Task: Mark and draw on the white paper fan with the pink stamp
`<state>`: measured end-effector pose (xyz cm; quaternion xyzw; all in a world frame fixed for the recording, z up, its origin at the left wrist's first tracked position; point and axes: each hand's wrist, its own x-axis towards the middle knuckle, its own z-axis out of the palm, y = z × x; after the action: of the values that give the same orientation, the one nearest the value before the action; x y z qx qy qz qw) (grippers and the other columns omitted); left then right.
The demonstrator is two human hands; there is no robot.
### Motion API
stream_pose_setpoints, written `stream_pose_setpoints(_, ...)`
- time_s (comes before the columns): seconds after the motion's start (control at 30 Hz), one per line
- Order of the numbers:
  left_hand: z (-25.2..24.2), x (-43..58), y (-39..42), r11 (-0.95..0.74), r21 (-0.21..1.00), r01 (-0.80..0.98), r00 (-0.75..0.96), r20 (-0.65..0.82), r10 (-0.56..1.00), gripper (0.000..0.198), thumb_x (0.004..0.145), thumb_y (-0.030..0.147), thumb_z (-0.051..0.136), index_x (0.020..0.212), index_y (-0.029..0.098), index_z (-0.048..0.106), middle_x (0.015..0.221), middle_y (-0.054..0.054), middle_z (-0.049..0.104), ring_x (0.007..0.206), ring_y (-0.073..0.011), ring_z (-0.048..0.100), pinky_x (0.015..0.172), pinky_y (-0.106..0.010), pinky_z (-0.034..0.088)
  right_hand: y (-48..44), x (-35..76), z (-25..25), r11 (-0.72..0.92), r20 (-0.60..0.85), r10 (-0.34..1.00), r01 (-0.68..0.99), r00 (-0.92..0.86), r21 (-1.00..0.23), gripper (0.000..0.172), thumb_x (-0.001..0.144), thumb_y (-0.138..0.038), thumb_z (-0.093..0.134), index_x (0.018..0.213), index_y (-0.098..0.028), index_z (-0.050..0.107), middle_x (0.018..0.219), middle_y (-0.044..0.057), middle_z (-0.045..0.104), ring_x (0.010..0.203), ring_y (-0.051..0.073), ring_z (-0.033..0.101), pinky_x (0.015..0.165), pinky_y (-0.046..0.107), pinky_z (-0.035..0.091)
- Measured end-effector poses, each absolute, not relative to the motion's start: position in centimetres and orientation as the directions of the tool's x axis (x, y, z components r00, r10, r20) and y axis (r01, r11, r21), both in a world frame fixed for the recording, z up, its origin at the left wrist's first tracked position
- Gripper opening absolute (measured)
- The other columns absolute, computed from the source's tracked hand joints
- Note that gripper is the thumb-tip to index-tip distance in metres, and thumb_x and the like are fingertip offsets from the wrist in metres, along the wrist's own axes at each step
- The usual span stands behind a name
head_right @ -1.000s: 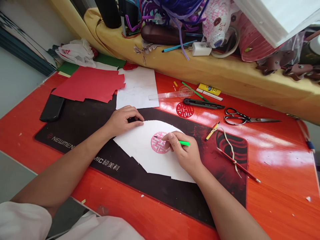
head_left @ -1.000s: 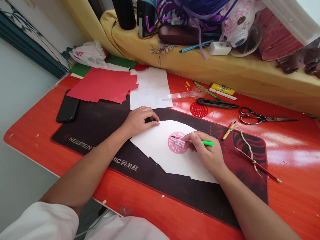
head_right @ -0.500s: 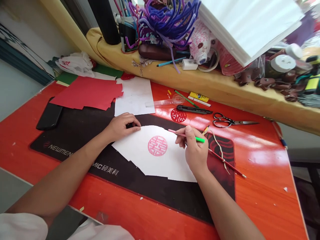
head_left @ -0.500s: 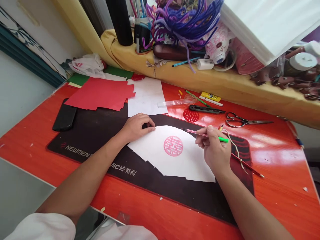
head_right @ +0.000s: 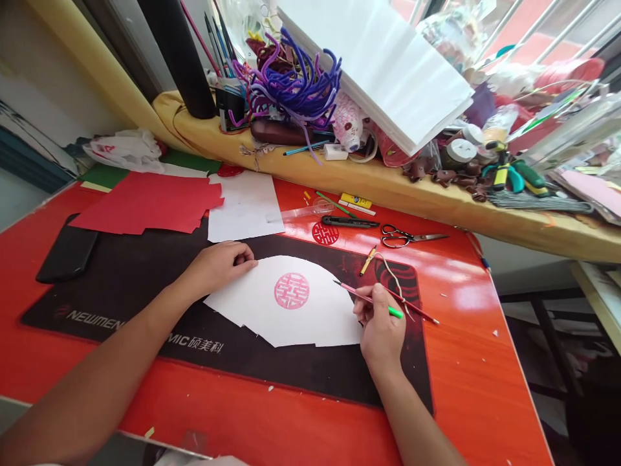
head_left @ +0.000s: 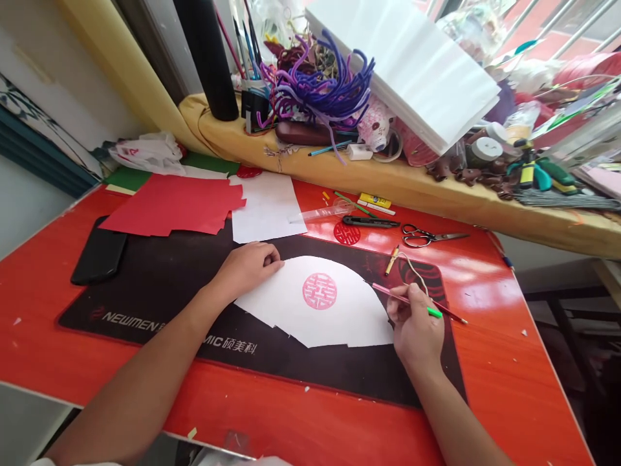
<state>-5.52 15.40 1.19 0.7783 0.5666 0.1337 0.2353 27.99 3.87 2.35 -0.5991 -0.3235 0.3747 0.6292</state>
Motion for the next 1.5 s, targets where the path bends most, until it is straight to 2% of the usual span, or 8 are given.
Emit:
stream_pose_setpoints(0.17,1.1,-5.5,15.3,-0.236,0.496,0.835,0.31,-0.071,0.948,0.022,0.097,0.044,0.067,0.084,0.028,0.074,0.08,-0.003,0.072,0.078,-0.0251,0.067,0.063,-0.036,0.042,1.4,28.5,1.1,-0.029,-0.085,0.793,-0.101,0.603,-0.994,0.048,0.092,-0.065,0.081,0.079,-0.018,0.077,0.054,-0.002,0.058,0.05,0.013,0.053,0.047,0.025,0.034)
stream_pose_setpoints(0.33,1.2,-5.5,15.1,-0.237,0.487,0.841,0.306,-0.066,0.95,0.024,0.097,0.045,0.066,0.083,0.027,0.074,0.081,-0.003,0.074,0.077,-0.0255,0.068,0.063,-0.036,0.043,2.1,28.2,0.6,-0.006,-0.031,0.794,-0.044,0.607,-0.999,0.05,0.096,-0.066,0.074,0.08,-0.019,0.075,0.055,-0.002,0.059,0.048,0.013,0.053,0.047,0.026,0.034)
stream_pose_setpoints(0.53,1.0,-5.7,15.1,-0.269,0.486,0.831,0.321,-0.025,0.947,0.025,0.096,0.045,0.065,0.082,0.027,0.073,0.079,-0.004,0.074,0.076,-0.0247,0.068,0.061,-0.034,0.043,3.9,28.0,0.9,0.01,0.007,0.802,-0.002,0.597,-1.0,0.057,0.091,-0.074,0.075,0.077,-0.019,0.073,0.053,-0.002,0.058,0.045,0.012,0.049,0.046,0.026,0.035)
stream_pose_setpoints(0.73,1.2,-5.8,15.2,-0.282,0.496,0.821,0.346,-0.04,0.937,0.025,0.096,0.045,0.064,0.081,0.027,0.071,0.079,-0.004,0.074,0.078,-0.0255,0.069,0.062,-0.034,0.043,5.8,28.6,0.9,0.041,0.043,0.783,0.019,0.621,-0.999,0.056,0.091,-0.073,0.074,0.077,-0.018,0.073,0.053,-0.003,0.058,0.046,0.012,0.05,0.046,0.025,0.034)
stream_pose_setpoints(0.93,1.7,-6.2,15.1,-0.301,0.52,0.8,0.402,-0.091,0.911,0.033,0.096,0.052,0.064,0.076,0.027,0.07,0.083,-0.004,0.076,0.078,-0.0255,0.069,0.065,-0.035,0.044,7.3,29.1,0.4,0.071,0.078,0.751,0.038,0.656,-0.997,0.055,0.093,-0.071,0.072,0.079,-0.018,0.073,0.051,-0.004,0.056,0.045,0.011,0.046,0.046,0.026,0.033)
stream_pose_setpoints(1.17,2.1,-6.2,14.9,-0.325,0.532,0.782,0.508,-0.242,0.827,0.045,0.096,0.06,0.061,0.066,0.026,0.065,0.08,-0.004,0.075,0.074,-0.0245,0.067,0.065,-0.036,0.04,8.8,29.3,0.4,0.096,0.118,0.761,0.069,0.637,-0.993,0.055,0.094,-0.07,0.072,0.078,-0.017,0.074,0.053,-0.003,0.057,0.047,0.011,0.048,0.048,0.026,0.036)
stream_pose_setpoints(1.4,3.3,-5.4,14.2,-0.343,0.499,0.796,0.545,-0.344,0.765,0.043,0.096,0.058,0.059,0.071,0.024,0.067,0.084,-0.005,0.073,0.084,-0.0248,0.067,0.07,-0.036,0.039,10.9,28.8,0.2,0.12,0.159,0.742,0.105,0.651,-0.987,0.059,0.091,-0.076,0.073,0.077,-0.019,0.075,0.051,-0.004,0.056,0.046,0.011,0.049,0.048,0.026,0.036)
stream_pose_setpoints(1.5,3.9,-4.8,13.5,-0.372,0.536,0.758,0.607,-0.37,0.704,0.042,0.096,0.058,0.06,0.073,0.024,0.069,0.084,-0.004,0.072,0.085,-0.0244,0.066,0.071,-0.035,0.039,11.8,28.1,0.6,0.134,0.172,0.719,0.109,0.673,-0.985,0.059,0.091,-0.076,0.072,0.075,-0.019,0.074,0.05,-0.003,0.056,0.047,0.012,0.05,0.049,0.026,0.037)
